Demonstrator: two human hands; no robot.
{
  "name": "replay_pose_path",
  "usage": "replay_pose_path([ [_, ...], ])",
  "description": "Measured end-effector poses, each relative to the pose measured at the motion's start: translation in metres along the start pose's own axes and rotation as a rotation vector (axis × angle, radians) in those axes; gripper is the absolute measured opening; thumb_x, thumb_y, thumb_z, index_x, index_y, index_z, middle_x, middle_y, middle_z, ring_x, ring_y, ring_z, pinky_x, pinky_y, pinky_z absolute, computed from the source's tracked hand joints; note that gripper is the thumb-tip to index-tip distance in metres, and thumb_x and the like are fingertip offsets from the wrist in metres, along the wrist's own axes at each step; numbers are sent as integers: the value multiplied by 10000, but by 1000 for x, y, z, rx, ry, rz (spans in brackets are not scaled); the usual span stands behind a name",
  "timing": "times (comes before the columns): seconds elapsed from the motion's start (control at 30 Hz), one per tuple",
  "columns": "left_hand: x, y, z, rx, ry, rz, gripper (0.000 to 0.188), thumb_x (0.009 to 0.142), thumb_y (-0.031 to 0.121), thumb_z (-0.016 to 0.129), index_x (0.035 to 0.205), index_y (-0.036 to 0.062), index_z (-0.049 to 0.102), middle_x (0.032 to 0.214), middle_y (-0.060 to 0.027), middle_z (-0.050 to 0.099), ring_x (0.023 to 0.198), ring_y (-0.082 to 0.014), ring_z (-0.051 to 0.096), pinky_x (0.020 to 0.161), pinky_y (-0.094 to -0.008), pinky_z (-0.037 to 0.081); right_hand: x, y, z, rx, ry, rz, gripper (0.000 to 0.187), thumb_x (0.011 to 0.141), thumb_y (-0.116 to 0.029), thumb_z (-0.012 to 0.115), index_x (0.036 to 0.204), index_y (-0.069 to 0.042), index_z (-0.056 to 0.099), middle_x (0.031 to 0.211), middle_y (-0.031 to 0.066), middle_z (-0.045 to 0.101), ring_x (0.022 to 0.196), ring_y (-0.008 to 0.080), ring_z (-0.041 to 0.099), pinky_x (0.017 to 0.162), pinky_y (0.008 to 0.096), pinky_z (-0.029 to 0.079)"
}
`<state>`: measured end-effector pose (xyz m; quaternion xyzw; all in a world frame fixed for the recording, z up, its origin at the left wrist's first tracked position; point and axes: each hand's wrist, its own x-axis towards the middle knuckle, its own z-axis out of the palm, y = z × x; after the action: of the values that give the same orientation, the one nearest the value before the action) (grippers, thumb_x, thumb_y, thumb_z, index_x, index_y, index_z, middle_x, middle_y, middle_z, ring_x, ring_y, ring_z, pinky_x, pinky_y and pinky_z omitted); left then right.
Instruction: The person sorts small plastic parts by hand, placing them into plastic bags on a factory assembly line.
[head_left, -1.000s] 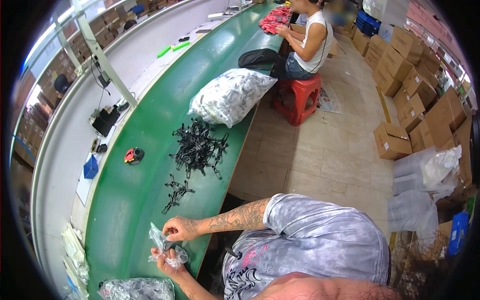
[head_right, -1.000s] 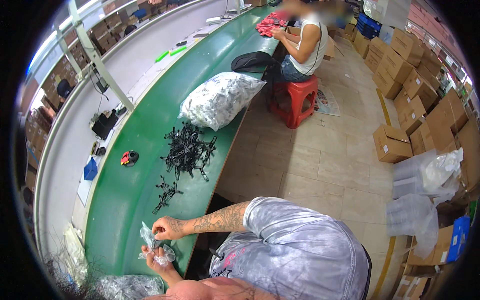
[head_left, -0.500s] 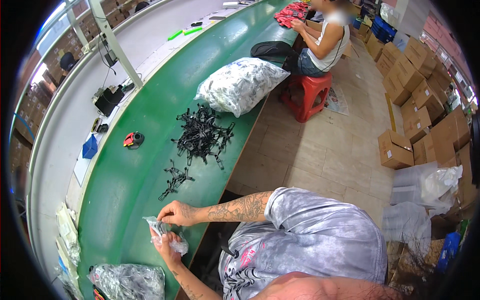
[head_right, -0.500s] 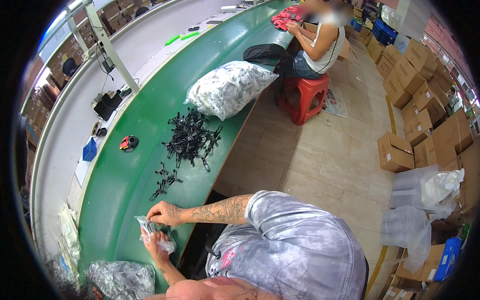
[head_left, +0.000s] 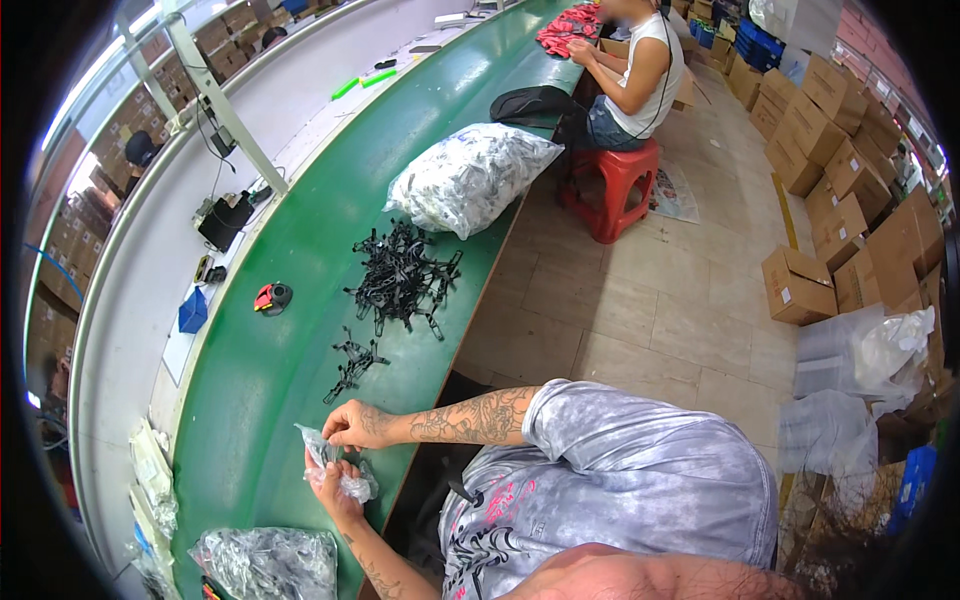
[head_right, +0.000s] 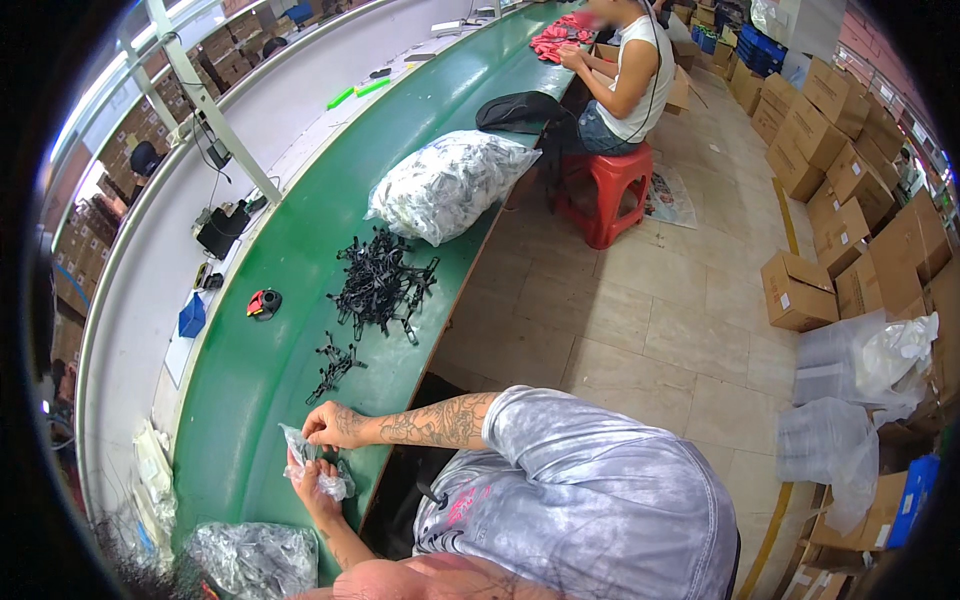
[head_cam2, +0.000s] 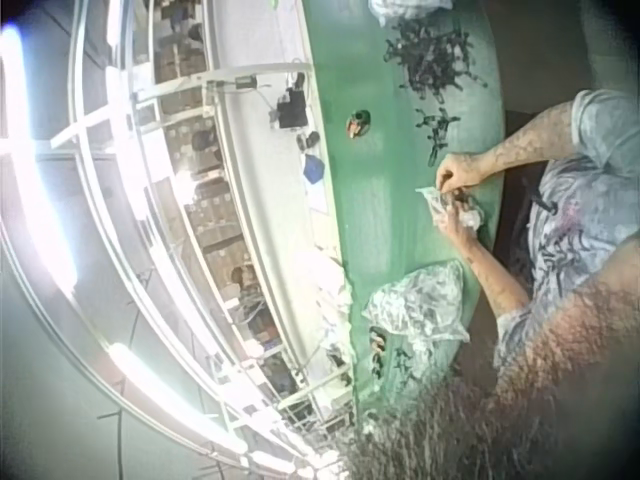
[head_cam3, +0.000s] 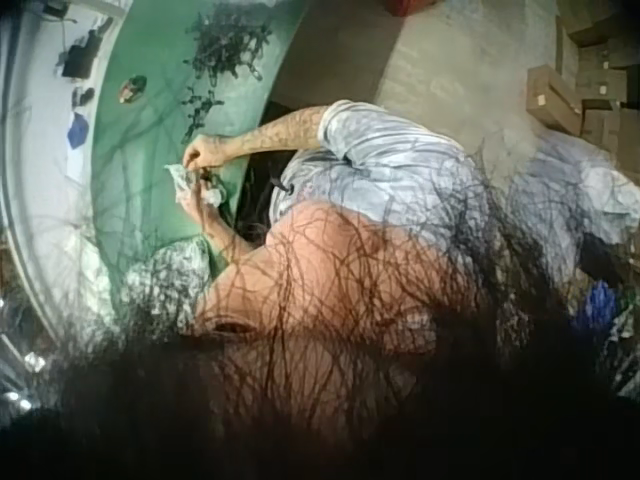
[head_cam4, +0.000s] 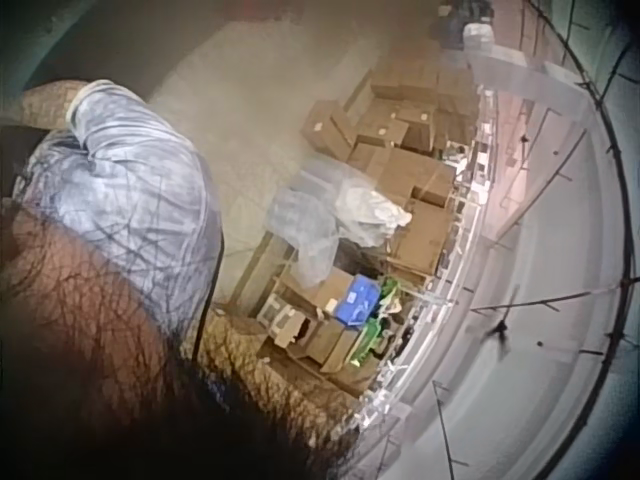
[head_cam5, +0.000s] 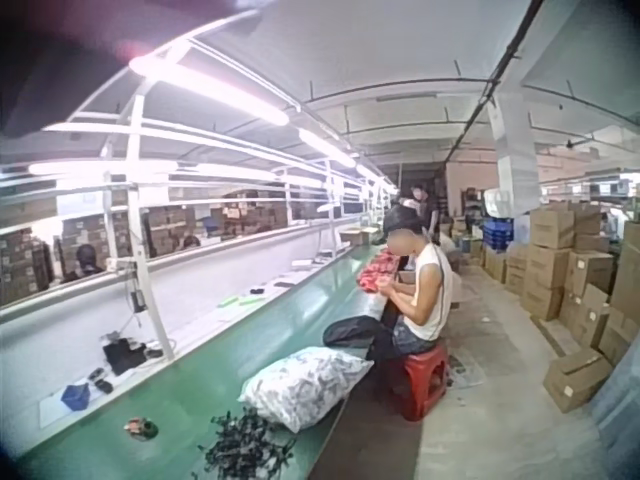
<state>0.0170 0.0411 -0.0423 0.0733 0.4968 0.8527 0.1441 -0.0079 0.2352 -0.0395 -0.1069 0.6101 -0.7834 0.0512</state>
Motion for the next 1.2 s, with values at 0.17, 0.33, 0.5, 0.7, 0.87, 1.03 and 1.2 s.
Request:
replay_pose_path([
  [0.17, 0, -5, -4, 57, 82, 106, 710, 984, 69, 634, 1587, 76, 260, 1057, -93, 589, 797, -176, 597, 691, -335, 533, -7, 3, 6, -231, 21, -221, 191, 879, -64, 663, 1045, 25, 692, 807, 61, 699, 650, 117, 650, 614, 299, 534],
  [0.33, 0, -18, 18, 140, 295, 212, 621, 1026, 86, 567, 1576, 74, 279, 1304, -167, 587, 1097, -256, 634, 939, -395, 541, -20, -7, 9, -383, -265, -195, 222, 871, -67, 633, 1087, -29, 665, 783, 89, 687, 687, 154, 658, 657, 330, 517],
  [0.5, -1, -21, -8, 79, 264, 163, 589, 1039, 183, 595, 1547, 26, 340, 1314, -186, 590, 1122, -279, 638, 971, -412, 540, -17, 2, 12, -327, -372, -249, 163, 881, -130, 658, 998, -34, 595, 776, 83, 667, 686, 198, 649, 656, 346, 508],
  [0.7, 0, -14, -24, 58, 101, 43, 525, 1013, 265, 649, 1405, -24, 453, 1050, -120, 611, 879, -202, 622, 740, -326, 524, -10, -4, 8, -117, -145, -135, 266, 950, -190, 661, 1089, -28, 503, 737, 45, 599, 649, 101, 565, 604, 298, 466],
  [0.87, 2, 0, -24, 84, 177, -45, 385, 1002, 230, 645, 1294, 13, 521, 849, -32, 572, 664, -103, 555, 534, -243, 447, 2, 3, 4, -70, -28, -30, 318, 979, -154, 606, 1208, -7, 442, 627, 63, 554, 555, 136, 506, 561, 332, 419],
  [1.03, 5, 4, -14, -13, 352, -98, 405, 929, 308, 702, 1156, 31, 514, 1085, -131, 577, 916, -203, 602, 756, -308, 535, 5, 1, 6, -170, -146, -11, 317, 1009, -177, 630, 1260, 7, 571, 659, 58, 659, 565, 133, 635, 559, 297, 494],
  [1.2, -7, -10, -52, 100, 358, -119, 333, 893, 262, 706, 1081, 49, 532, 1038, -102, 579, 918, -200, 587, 835, -357, 506, 9, 4, 6, -140, -158, -52, 186, 992, -144, 674, 1125, -17, 649, 800, 61, 691, 663, 119, 676, 593, 283, 528],
])
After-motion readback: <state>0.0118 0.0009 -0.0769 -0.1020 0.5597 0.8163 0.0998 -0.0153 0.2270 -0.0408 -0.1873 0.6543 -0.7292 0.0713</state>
